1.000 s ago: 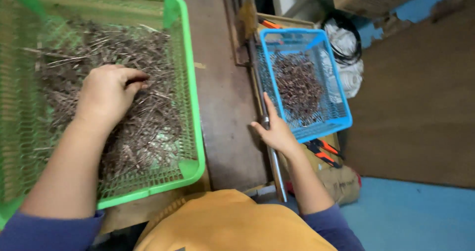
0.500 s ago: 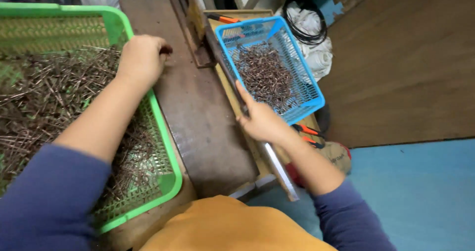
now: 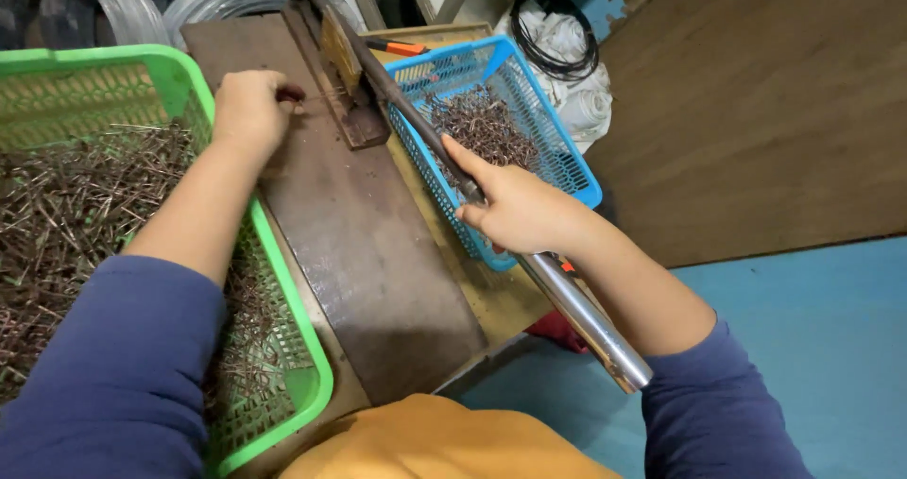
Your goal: A person manually bends metal rods into hooks using a specialized bending jig on a workbench.
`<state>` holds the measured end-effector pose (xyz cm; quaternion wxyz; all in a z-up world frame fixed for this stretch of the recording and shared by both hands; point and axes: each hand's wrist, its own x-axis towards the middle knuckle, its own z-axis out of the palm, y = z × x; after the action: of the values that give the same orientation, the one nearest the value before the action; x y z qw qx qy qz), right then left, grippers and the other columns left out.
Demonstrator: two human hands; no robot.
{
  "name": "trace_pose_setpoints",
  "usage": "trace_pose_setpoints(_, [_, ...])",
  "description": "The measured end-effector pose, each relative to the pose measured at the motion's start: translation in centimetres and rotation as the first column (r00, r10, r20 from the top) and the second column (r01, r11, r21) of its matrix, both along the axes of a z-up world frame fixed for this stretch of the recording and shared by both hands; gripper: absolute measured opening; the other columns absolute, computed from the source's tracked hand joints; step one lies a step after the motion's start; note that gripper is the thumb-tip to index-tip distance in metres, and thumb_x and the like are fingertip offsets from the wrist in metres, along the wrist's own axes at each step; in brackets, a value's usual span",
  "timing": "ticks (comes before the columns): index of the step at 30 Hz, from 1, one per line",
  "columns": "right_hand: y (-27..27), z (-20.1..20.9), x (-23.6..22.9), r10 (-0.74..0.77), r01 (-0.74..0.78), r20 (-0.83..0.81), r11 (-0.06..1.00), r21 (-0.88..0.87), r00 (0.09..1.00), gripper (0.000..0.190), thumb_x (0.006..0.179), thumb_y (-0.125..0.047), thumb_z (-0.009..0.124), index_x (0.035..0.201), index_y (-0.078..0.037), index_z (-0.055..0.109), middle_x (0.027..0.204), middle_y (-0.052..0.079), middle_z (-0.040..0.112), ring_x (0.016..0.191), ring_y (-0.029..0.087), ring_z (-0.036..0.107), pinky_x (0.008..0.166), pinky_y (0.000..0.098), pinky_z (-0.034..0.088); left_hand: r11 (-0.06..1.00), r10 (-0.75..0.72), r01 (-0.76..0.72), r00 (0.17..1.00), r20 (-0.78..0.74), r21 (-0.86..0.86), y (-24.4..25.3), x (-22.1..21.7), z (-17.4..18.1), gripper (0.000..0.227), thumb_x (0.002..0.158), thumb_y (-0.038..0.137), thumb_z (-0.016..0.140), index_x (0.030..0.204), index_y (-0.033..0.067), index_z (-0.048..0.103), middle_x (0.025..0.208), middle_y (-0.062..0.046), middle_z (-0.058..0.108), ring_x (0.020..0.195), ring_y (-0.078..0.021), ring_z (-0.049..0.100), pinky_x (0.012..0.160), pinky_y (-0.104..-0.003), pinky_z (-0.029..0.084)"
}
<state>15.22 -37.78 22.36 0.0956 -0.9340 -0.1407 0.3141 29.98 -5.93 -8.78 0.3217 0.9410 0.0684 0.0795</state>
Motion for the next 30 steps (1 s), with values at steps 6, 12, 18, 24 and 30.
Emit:
trace_pose_setpoints(6, [-0.1, -0.1, -0.1, 0.041, -0.041, 0.003, 0.999, -0.032, 0.999, 0.088, 0.098, -0.03, 0.062, 0.175, -0.027, 0.02, 0.08, 0.018, 0.081, 0.081, 0.038, 0.082, 0.089, 0.0513, 0.063, 0.993, -0.025, 0.027, 1.0, -0.018, 0.116, -0.5, 0.5, 1.1, 0.021, 0.101, 0.019, 0.081, 0.116, 0.0336, 0.085, 0.108, -0.002, 0.081, 0.108, -0.0304, 0.077, 0.09, -0.047, 0.065])
trace_pose_setpoints(12, [-0.5, -0.9, -0.2, 0.026, -0.026, 0.016, 1.0, -0.003, 1.0, 0.086, 0.097, -0.029, 0.063, 0.174, -0.027, 0.024, 0.086, 0.019, 0.082, 0.081, 0.037, 0.083, 0.091, 0.05, 0.062, 0.998, 0.0, 0.001, 1.0, 0.018, -0.065, -2.6, 2.3, -1.0, 0.022, 0.099, 0.016, 0.083, 0.112, 0.0335, 0.085, 0.102, -0.001, 0.081, 0.106, -0.0277, 0.077, 0.088, -0.044, 0.063])
trace_pose_setpoints(18, [-0.9, -2.1, 0.2, 0.073, -0.073, 0.03, 0.997, 0.013, 0.997, 0.088, 0.098, -0.028, 0.065, 0.175, -0.024, 0.021, 0.108, 0.031, 0.078, 0.108, 0.053, 0.074, 0.097, 0.0609, 0.057, 0.973, -0.013, 0.016, 1.0, 0.018, -0.228, -2.1, 1.2, 0.7, 0.023, 0.094, 0.013, 0.087, 0.11, 0.0292, 0.085, 0.096, 0.001, 0.081, 0.104, -0.025, 0.077, 0.088, -0.042, 0.062])
trace_pose_setpoints(24, [0.3, -0.5, 0.5, 0.023, -0.024, -0.038, 0.999, -0.046, 0.999, 0.091, 0.104, -0.024, 0.056, 0.18, -0.029, 0.006, 0.073, 0.017, 0.071, 0.07, 0.035, 0.064, 0.07, 0.0454, 0.046, 0.866, -0.129, 0.121, 0.991, 0.016, -0.485, -2.2, 0.8, 2.4, 0.016, 0.094, 0.003, 0.085, 0.1, 0.0177, 0.083, 0.093, 0.003, 0.082, 0.089, -0.0018, 0.076, 0.085, -0.019, 0.058])
trace_pose_setpoints(30, [-0.7, -2.7, 0.3, 0.039, -0.039, 0.005, 0.999, -0.013, 0.999, 0.091, 0.101, -0.025, 0.057, 0.178, -0.031, 0.008, 0.093, 0.023, 0.077, 0.087, 0.042, 0.072, 0.081, 0.0466, 0.052, 0.894, -0.156, 0.168, 0.986, 0.063, -0.415, -3.6, 1.3, 3.0, 0.017, 0.093, 0.004, 0.085, 0.103, 0.017, 0.085, 0.091, 0.002, 0.081, 0.088, -0.0078, 0.073, 0.08, -0.027, 0.057])
